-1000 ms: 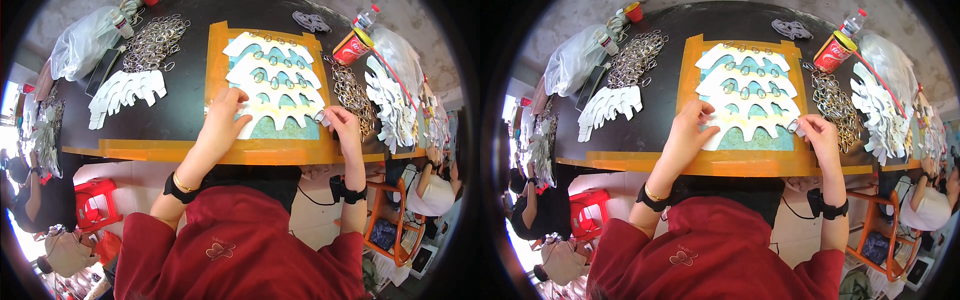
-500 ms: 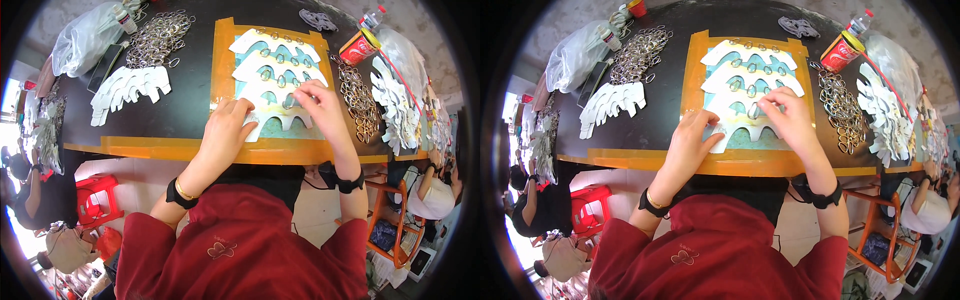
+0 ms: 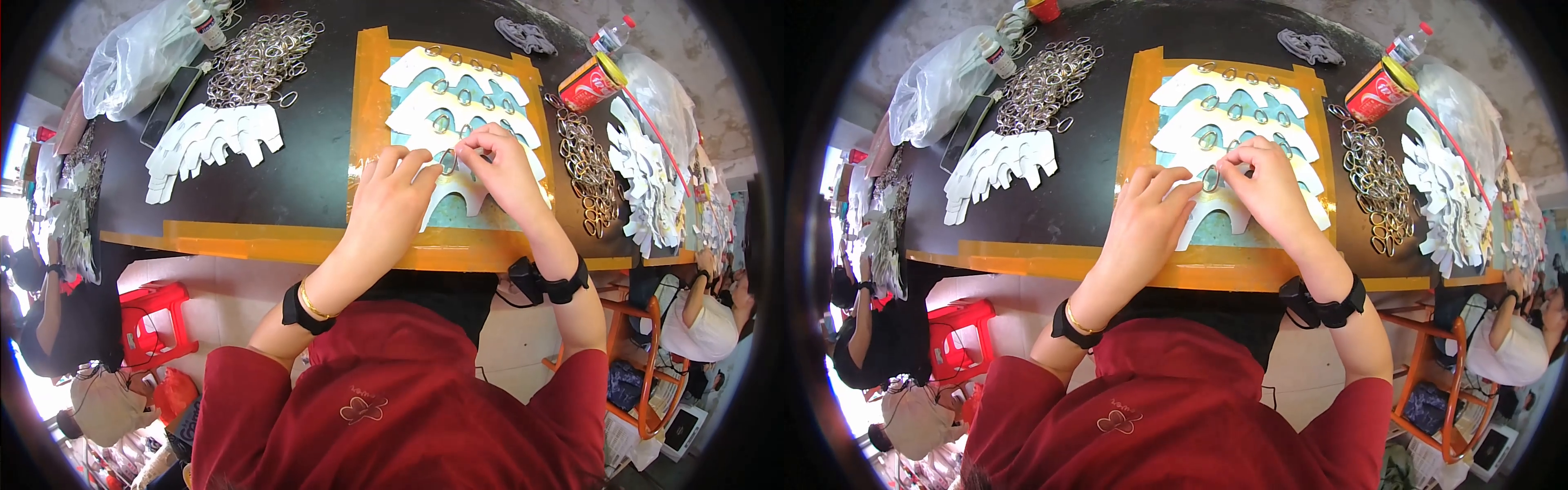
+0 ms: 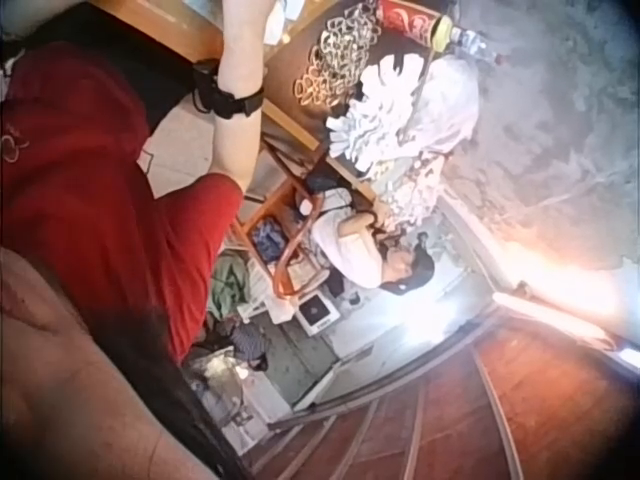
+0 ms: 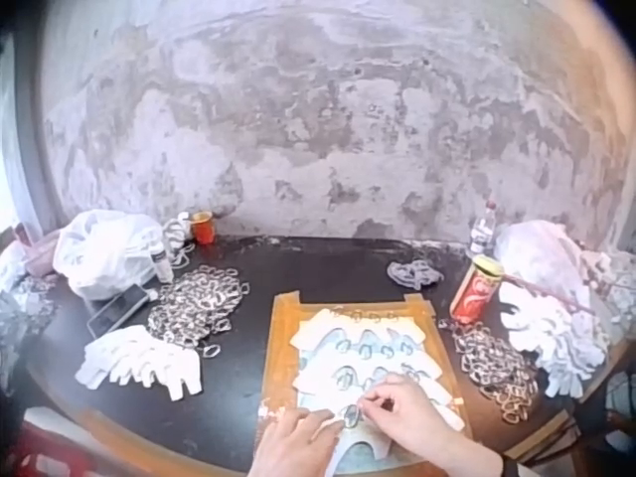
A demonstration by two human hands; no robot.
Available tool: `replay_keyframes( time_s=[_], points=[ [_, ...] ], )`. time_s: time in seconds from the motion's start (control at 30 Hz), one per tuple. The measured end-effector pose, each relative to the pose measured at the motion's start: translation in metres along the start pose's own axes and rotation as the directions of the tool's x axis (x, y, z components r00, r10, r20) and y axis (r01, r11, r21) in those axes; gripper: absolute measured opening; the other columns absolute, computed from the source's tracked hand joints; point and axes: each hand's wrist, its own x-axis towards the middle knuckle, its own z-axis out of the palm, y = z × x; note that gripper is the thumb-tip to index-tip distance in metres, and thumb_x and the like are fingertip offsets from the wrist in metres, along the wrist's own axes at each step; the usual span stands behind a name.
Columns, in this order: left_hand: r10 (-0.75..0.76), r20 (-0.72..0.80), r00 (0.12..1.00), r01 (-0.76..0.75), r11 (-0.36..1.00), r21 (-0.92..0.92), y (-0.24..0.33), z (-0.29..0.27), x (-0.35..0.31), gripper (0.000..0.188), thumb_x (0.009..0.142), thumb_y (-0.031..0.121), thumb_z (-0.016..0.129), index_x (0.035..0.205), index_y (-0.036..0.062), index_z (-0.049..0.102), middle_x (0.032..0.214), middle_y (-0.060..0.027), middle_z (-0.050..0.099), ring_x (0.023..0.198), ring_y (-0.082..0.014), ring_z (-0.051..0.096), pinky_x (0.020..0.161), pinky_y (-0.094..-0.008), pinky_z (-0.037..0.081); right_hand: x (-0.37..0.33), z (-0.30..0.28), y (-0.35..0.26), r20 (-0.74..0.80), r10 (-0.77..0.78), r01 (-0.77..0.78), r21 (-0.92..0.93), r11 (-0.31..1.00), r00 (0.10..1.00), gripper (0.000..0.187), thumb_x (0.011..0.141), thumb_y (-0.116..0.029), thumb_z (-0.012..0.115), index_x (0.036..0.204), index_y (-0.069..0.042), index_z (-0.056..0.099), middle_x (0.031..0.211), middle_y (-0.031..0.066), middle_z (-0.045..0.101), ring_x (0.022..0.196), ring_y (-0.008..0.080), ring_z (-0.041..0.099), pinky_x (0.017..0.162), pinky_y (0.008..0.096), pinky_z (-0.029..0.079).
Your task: Applying adhesive to shoe upper components with a brush and attaching metal rings.
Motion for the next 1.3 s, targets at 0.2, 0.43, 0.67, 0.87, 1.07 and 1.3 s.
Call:
replay_keyframes(
  time_s=[0.2,0.43,0.67,0.87,1.07,1.3],
  points=[
    [0.054,0.083,0.995,-0.057,0.998,0.032,0.001,0.002,0.001,0.024,0.085,0.011,0.069,0.108,0.0060,0.069,0.116,-0.0040,0.065,0.109,-0.0261,0.056,0.088,-0.0437,0.046,-0.002,0.000,-0.002,-0.030,-0.020,0.016,-0.118,0.993,0.999,0.014,0.084,-0.013,0.072,0.087,0.000,0.072,0.089,0.0102,0.061,0.089,0.0270,0.057,0.077,0.0358,0.046],
    [0.065,0.129,0.989,-0.079,0.991,0.111,0.003,0.001,0.002,0.023,0.087,0.018,0.069,0.107,0.0067,0.069,0.113,-0.0022,0.066,0.110,-0.0237,0.056,0.089,-0.0407,0.044,-0.004,0.004,-0.004,-0.053,-0.095,0.083,-0.191,0.978,0.994,0.010,0.080,-0.012,0.074,0.084,-0.003,0.072,0.087,0.0091,0.061,0.089,0.0277,0.056,0.080,0.0373,0.045],
    [0.064,0.179,0.982,-0.086,0.990,0.115,0.005,0.000,0.005,0.025,0.086,0.020,0.070,0.107,0.0049,0.068,0.110,-0.0024,0.066,0.111,-0.0228,0.056,0.088,-0.0393,0.043,-0.002,0.005,-0.005,-0.049,-0.122,0.110,-0.194,0.975,0.991,0.007,0.081,-0.009,0.072,0.086,-0.005,0.070,0.087,0.0079,0.060,0.089,0.0278,0.056,0.079,0.0388,0.044],
    [0.098,0.215,0.972,-0.135,0.977,0.164,0.007,0.000,0.008,0.024,0.085,0.019,0.070,0.103,0.0047,0.067,0.104,-0.0028,0.065,0.108,-0.0218,0.056,0.087,-0.0380,0.042,-0.006,0.008,0.003,-0.074,-0.289,0.262,-0.251,0.932,0.955,0.008,0.084,-0.010,0.070,0.090,-0.005,0.070,0.086,0.0084,0.059,0.087,0.0291,0.056,0.079,0.0391,0.045],
    [0.090,0.225,0.970,-0.129,0.978,0.165,0.008,0.002,0.008,0.022,0.085,0.016,0.069,0.102,0.0030,0.067,0.102,-0.0034,0.065,0.106,-0.0219,0.057,0.087,-0.0378,0.043,-0.011,0.006,-0.008,-0.091,-0.374,0.326,-0.330,0.886,0.923,0.006,0.081,-0.005,0.071,0.087,-0.006,0.070,0.084,0.0069,0.058,0.086,0.0282,0.056,0.077,0.0400,0.046],
    [0.102,0.199,0.975,-0.125,0.986,0.107,-0.003,0.004,0.008,0.018,0.086,0.009,0.065,0.103,0.0035,0.069,0.104,-0.0036,0.067,0.102,-0.0228,0.059,0.087,-0.0382,0.042,-0.020,0.006,-0.006,-0.021,-0.347,0.315,-0.372,0.873,0.937,0.006,0.078,-0.005,0.073,0.084,-0.005,0.070,0.084,0.0070,0.058,0.085,0.0285,0.056,0.075,0.0408,0.046]
  ],
)
